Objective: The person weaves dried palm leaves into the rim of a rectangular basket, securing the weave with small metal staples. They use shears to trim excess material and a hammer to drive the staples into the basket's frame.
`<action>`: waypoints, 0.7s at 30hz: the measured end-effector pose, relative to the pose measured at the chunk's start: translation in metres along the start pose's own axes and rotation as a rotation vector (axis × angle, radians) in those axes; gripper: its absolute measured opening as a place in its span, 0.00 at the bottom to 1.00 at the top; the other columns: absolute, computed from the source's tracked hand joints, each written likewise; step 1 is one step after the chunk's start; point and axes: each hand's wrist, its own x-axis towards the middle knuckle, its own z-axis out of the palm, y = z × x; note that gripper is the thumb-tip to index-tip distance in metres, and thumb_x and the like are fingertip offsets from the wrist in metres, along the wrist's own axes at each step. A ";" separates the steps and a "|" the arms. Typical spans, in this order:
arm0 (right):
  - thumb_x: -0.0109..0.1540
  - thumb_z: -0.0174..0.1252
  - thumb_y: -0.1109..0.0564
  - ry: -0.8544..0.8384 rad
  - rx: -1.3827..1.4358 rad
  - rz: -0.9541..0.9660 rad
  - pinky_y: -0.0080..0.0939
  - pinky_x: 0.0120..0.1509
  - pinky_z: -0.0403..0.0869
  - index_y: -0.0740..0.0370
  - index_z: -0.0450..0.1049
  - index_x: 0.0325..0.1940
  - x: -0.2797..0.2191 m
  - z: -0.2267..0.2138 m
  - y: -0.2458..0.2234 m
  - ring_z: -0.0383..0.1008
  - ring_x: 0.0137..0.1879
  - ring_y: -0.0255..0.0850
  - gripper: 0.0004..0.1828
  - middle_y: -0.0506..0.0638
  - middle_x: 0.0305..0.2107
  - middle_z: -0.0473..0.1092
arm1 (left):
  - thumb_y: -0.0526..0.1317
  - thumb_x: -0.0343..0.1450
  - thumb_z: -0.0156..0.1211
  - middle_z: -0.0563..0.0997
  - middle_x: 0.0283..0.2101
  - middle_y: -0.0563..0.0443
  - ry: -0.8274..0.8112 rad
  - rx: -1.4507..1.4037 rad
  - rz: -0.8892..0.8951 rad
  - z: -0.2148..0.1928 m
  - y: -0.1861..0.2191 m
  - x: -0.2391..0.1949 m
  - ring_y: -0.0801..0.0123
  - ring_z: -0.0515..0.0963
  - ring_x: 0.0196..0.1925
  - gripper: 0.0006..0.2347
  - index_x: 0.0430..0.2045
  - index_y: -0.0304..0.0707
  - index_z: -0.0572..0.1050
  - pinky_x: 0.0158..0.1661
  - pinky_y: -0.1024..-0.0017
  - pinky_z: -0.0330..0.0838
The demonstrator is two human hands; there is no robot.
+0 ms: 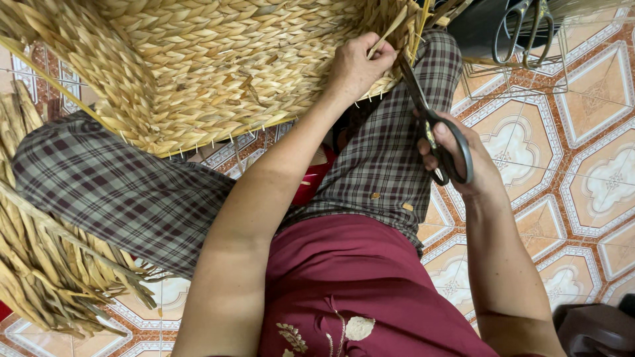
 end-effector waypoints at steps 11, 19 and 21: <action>0.67 0.61 0.56 0.056 0.034 -0.008 0.26 0.24 0.64 0.67 0.75 0.61 0.034 -0.006 0.004 0.68 0.28 0.28 0.20 0.42 0.25 0.68 | 0.42 0.68 0.68 0.83 0.26 0.60 -0.020 0.077 0.023 -0.007 0.008 0.005 0.82 0.79 0.25 0.05 0.26 0.45 0.80 0.27 0.78 0.76; 0.62 0.66 0.55 0.134 -0.237 0.043 0.28 0.28 0.65 0.61 0.70 0.69 0.005 -0.016 0.008 0.67 0.28 0.30 0.31 0.43 0.26 0.69 | 0.42 0.71 0.62 0.81 0.29 0.62 -0.185 0.123 -0.257 -0.062 0.010 0.012 0.80 0.73 0.20 0.04 0.36 0.47 0.78 0.21 0.83 0.69; 0.60 0.66 0.53 0.098 -0.244 0.074 0.28 0.31 0.67 0.58 0.67 0.71 0.002 -0.018 0.005 0.68 0.29 0.30 0.35 0.44 0.27 0.70 | 0.45 0.70 0.65 0.79 0.31 0.59 -0.263 0.181 -0.213 -0.055 0.013 0.001 0.81 0.72 0.21 0.07 0.35 0.46 0.79 0.22 0.84 0.70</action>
